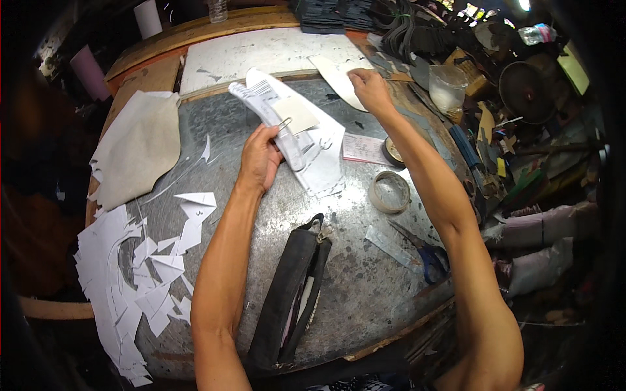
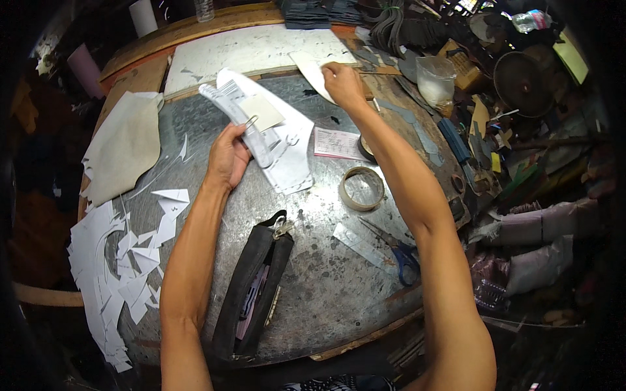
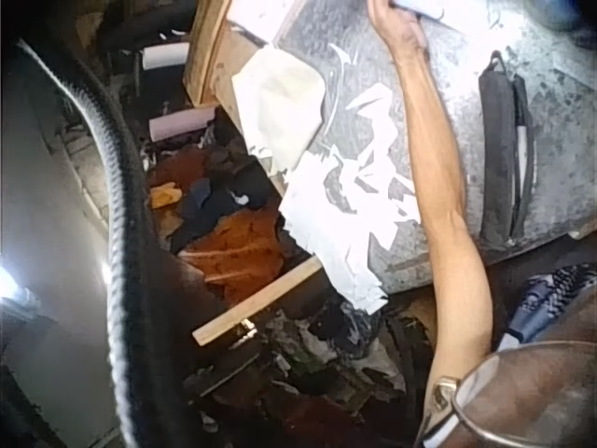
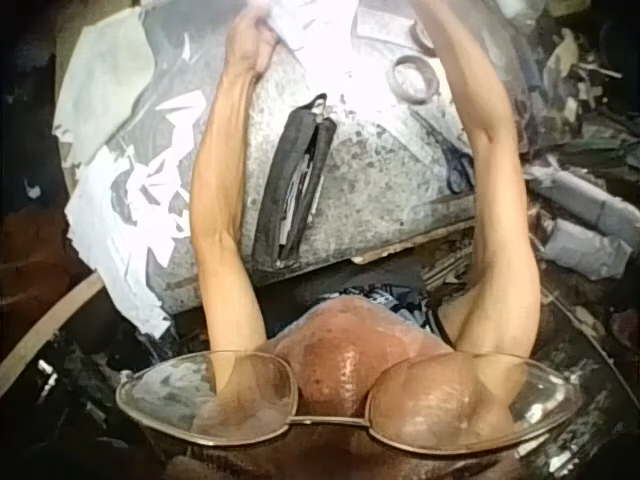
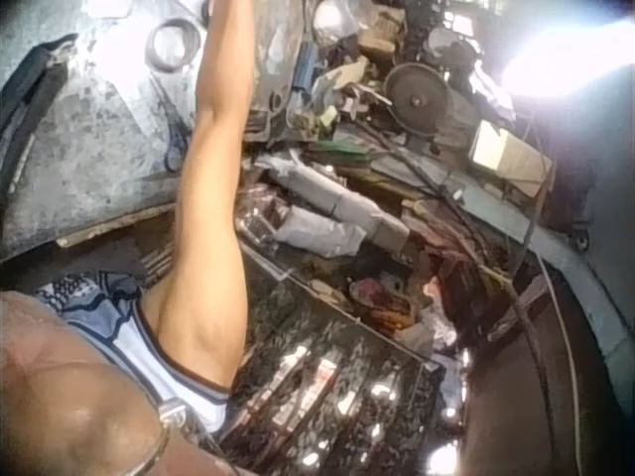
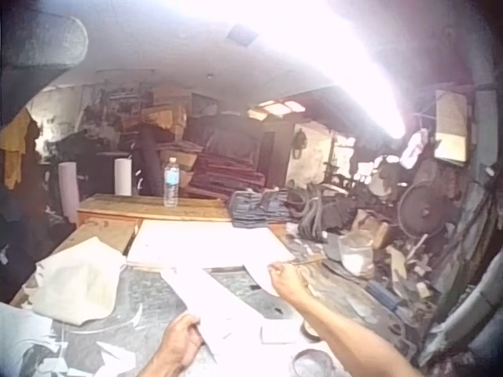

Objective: Organize, sort, and inspect leather/fabric pattern pieces for shoe manufacturing on a metal work table.

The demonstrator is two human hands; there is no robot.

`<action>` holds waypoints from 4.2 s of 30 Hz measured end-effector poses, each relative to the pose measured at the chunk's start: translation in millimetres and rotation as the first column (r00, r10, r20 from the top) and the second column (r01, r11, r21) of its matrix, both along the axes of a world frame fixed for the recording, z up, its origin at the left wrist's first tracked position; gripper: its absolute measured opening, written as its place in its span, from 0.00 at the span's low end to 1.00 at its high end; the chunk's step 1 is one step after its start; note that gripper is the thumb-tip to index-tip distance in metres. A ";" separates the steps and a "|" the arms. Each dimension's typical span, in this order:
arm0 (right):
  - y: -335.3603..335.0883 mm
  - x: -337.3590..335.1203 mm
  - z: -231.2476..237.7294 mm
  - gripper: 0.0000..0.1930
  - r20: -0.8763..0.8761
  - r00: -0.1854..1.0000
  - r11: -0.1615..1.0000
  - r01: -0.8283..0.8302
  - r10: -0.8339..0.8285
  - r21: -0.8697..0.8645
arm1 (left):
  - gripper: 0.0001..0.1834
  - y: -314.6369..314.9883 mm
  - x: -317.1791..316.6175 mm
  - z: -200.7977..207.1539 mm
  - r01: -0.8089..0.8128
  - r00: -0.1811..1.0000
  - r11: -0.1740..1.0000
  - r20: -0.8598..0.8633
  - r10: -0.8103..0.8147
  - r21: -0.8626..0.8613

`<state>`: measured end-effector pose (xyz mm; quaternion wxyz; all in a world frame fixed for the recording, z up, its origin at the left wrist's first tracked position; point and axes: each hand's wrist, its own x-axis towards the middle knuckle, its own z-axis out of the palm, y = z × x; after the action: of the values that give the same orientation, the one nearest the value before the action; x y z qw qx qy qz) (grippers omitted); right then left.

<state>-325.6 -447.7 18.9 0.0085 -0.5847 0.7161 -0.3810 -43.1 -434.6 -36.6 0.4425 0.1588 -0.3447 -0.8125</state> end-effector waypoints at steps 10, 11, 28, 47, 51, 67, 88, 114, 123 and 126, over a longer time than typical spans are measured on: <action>-38.4 -39.0 -28.7 0.31 -0.130 0.931 0.873 0.365 -0.341 0.324 | 0.22 -4.6 0.2 0.7 0.048 0.985 0.981 -0.173 -0.015 0.189; -39.2 -39.7 -25.9 0.29 -0.129 0.921 0.853 0.390 -0.368 0.348 | 0.21 -3.3 -1.3 1.6 0.076 0.982 0.981 -0.186 -0.042 0.181; 96.3 67.3 50.7 0.16 0.562 0.750 0.936 -0.312 0.349 -0.165 | 0.22 -1.8 -6.6 -1.8 -0.011 0.986 0.994 -0.164 0.029 0.112; 110.9 98.6 21.2 0.16 0.258 0.940 0.936 -0.280 0.222 0.216 | 0.22 2.3 -7.6 6.3 -0.004 0.989 0.999 -0.148 0.012 0.052; 109.2 103.6 17.4 0.16 0.171 0.958 0.932 -0.268 0.230 0.244 | 0.24 4.3 -4.9 6.7 -0.017 0.996 0.999 -0.087 0.021 0.043; 116.2 122.2 10.4 0.23 0.738 0.608 0.883 -0.468 0.293 0.035 | 0.20 1.8 -1.9 8.6 0.048 0.983 0.995 -0.178 -0.032 0.087; 107.8 121.6 4.7 0.16 0.974 0.187 0.945 -0.319 0.129 -0.064 | 0.26 -0.2 -11.6 2.6 -0.111 0.983 0.994 -0.148 0.111 0.006; 127.9 -79.1 98.4 0.15 0.730 0.678 0.996 -0.062 0.088 -0.062 | 0.36 21.8 -11.1 12.3 -0.039 0.959 0.987 0.272 0.082 -0.158; 437.7 29.6 162.7 0.13 0.145 0.921 0.932 -0.362 0.361 -0.014 | 0.19 75.8 63.2 174.6 -0.190 0.982 0.759 -0.133 0.137 -0.623; 497.2 63.3 111.4 0.13 0.322 0.823 0.880 -0.466 0.468 -0.088 | 0.20 131.1 90.7 263.5 -0.020 0.995 0.466 0.030 0.100 -0.884</action>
<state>-262.3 49.6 130.2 0.2207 -0.6690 0.5381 -0.4628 47.5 -303.5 226.9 0.4756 -0.0487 -0.7251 -0.4957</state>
